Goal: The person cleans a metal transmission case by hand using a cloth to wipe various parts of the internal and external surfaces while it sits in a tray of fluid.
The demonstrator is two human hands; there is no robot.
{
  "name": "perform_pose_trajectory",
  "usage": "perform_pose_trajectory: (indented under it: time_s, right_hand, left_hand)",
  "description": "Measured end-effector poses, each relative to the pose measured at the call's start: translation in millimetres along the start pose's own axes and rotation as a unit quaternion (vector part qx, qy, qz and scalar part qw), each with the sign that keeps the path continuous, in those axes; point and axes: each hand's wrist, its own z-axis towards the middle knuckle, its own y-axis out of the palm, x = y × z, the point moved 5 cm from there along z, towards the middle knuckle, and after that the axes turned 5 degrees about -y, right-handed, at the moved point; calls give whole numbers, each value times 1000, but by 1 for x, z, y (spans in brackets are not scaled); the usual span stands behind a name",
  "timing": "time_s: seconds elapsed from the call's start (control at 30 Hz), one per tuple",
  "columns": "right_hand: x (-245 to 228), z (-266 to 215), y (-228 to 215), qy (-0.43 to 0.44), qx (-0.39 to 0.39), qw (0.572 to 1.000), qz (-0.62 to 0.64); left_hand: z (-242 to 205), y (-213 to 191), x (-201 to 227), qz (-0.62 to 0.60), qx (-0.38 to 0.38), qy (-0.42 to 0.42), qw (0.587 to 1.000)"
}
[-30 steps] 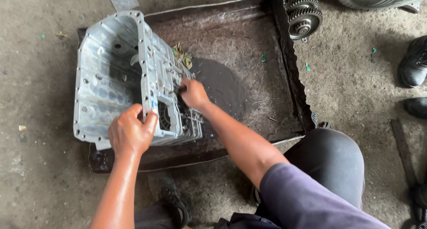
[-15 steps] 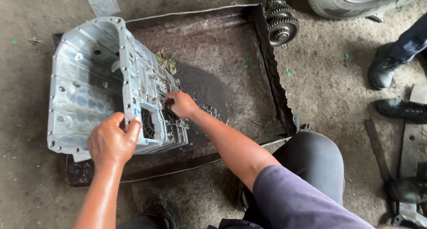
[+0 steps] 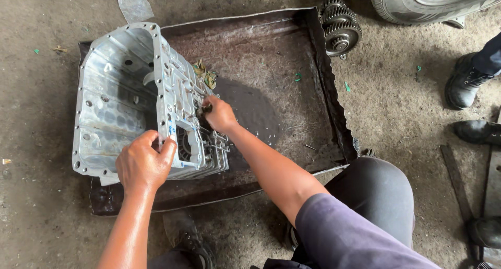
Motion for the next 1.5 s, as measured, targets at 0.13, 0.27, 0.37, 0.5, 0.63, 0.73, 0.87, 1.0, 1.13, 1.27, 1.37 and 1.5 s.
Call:
perform_pose_trajectory:
  time_s: [0.13,0.27,0.37,0.5,0.63,0.73,0.87,1.0,1.13,1.27,1.37,1.5]
  right_hand:
    - [11,-9,9,31,25,999,-4]
    - [9,-35,15,-38,55,998,-8]
    - [-1,-46,14,-43,63,997,7]
    - [4,-27,9,48,63,996,31]
    - [-8,-4,13,23,91,995,40]
    - [-11,-13,12,-9,66,998,-3]
    - [0,-17,-1,-40,24,997,-62]
    - [30,-36,8,-90,-38,995,-10]
    - [62,-62,29,-7,-60,969,241]
    - [67,-58,33,66,-88,916,387]
    - [33,-47,7,-52,-37,990,125]
    - [1,-22,-7,60,52,991,103]
  left_hand:
    - [1,0,-1,2,-2,-3,1000]
    - [1,-1,-4,-11,2,0,1000]
    - [1,0,-8,-9,-1,-1,1000]
    - [0,-1,-7,-8,-3,-5,1000]
    - [0,-2,-1,-7,13,3,1000]
    - [-2,-1,-1,-2,7,7,1000]
    - [-1,-3,3,-7,-2,-12,1000]
    - [-2,-1,4,-5,3,4,1000]
    - [-3,1,4,-15,12,7,1000]
    - [-1,-1,2,-9,8,11,1000]
    - [0,-2,0,-8,8,5,1000]
    - [-1,-1,-1,-7,10,5,1000]
